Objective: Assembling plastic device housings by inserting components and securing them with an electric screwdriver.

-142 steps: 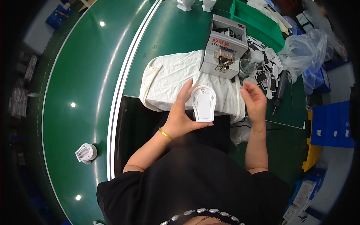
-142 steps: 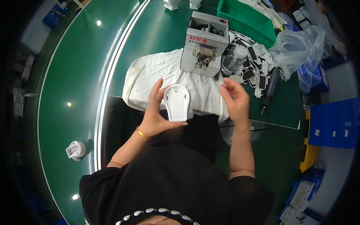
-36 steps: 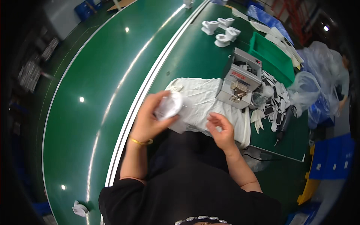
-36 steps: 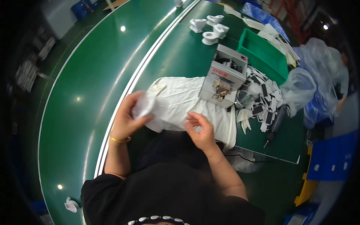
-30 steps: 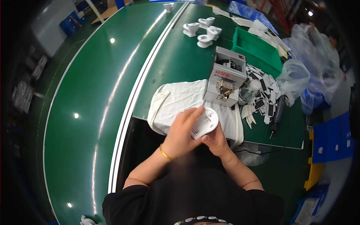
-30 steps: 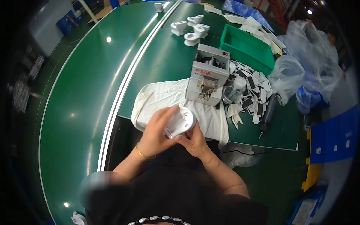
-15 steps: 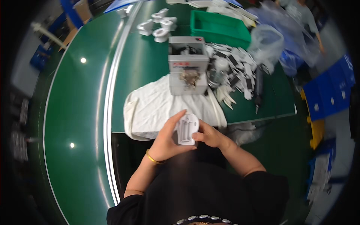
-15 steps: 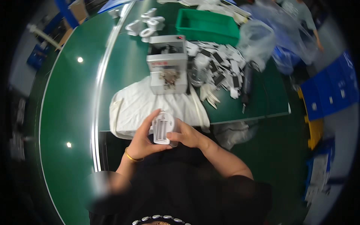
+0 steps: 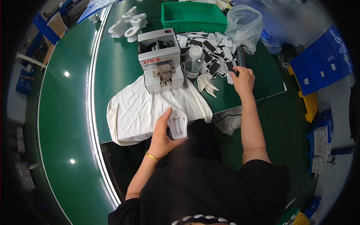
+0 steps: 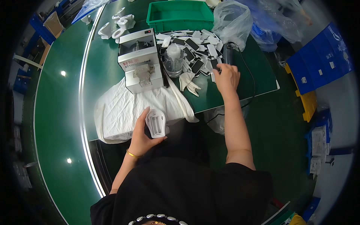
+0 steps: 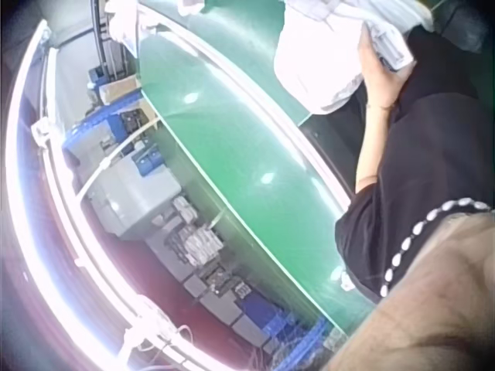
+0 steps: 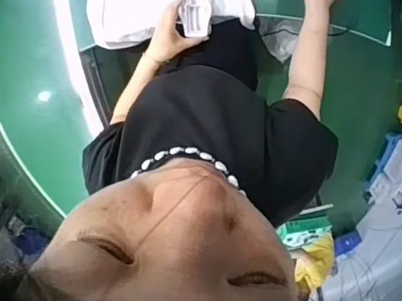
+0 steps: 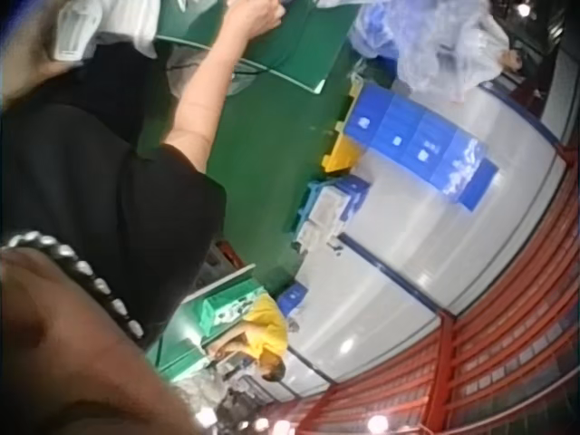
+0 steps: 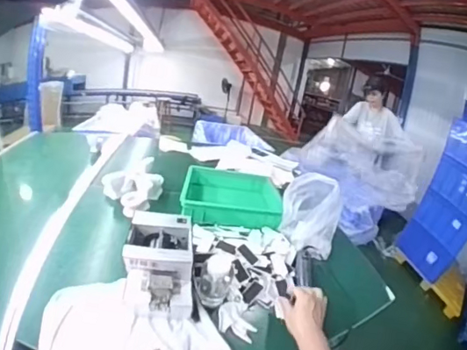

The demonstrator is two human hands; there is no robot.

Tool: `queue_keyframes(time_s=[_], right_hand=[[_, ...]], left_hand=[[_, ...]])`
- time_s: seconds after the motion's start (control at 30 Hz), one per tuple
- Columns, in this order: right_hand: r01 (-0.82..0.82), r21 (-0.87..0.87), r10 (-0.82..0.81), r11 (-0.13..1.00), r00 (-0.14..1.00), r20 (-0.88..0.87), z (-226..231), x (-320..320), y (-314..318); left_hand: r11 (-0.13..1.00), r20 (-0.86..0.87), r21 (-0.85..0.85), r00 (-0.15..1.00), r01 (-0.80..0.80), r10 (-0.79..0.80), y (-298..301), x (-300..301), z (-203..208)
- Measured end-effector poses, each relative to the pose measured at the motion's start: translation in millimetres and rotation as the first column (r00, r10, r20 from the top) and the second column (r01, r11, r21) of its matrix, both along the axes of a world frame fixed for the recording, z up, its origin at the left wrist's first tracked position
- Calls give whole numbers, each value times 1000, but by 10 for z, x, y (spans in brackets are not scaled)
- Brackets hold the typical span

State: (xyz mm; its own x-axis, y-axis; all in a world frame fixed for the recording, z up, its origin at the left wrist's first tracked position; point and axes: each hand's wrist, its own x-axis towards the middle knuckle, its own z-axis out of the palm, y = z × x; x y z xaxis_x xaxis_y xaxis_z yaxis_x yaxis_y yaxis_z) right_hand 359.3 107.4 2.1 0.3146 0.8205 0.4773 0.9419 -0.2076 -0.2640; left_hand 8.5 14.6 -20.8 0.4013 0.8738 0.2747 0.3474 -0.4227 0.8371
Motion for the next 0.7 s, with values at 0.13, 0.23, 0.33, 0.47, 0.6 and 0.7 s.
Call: queue_keyframes(time_s=[0.13, 0.23, 0.33, 0.47, 0.6, 0.7], right_hand=[[114, -160, -103, 981, 992, 75, -58, 20, 222], [183, -174, -167, 968, 981, 100, -102, -23, 361], [194, -209, -161, 959, 973, 164, -52, 12, 439], [207, -469, -162, 859, 978, 134, 139, -50, 537], [229, -426, -173, 875, 971, 165, 44, -31, 594], [230, -295, -221, 928, 973, 64, 69, -68, 479]], left_hand=[[996, 62, -75, 997, -43, 48, -22, 1, -119], [990, 112, -131, 991, -57, 72, -18, 8, -143], [996, 188, -86, 981, -24, 40, 25, 45, -144], [996, 197, -81, 979, -34, 49, 21, 23, -149], [992, 259, -115, 963, -43, 72, 9, 21, -262], [991, 244, -134, 969, -2, 35, 3, -5, -290]])
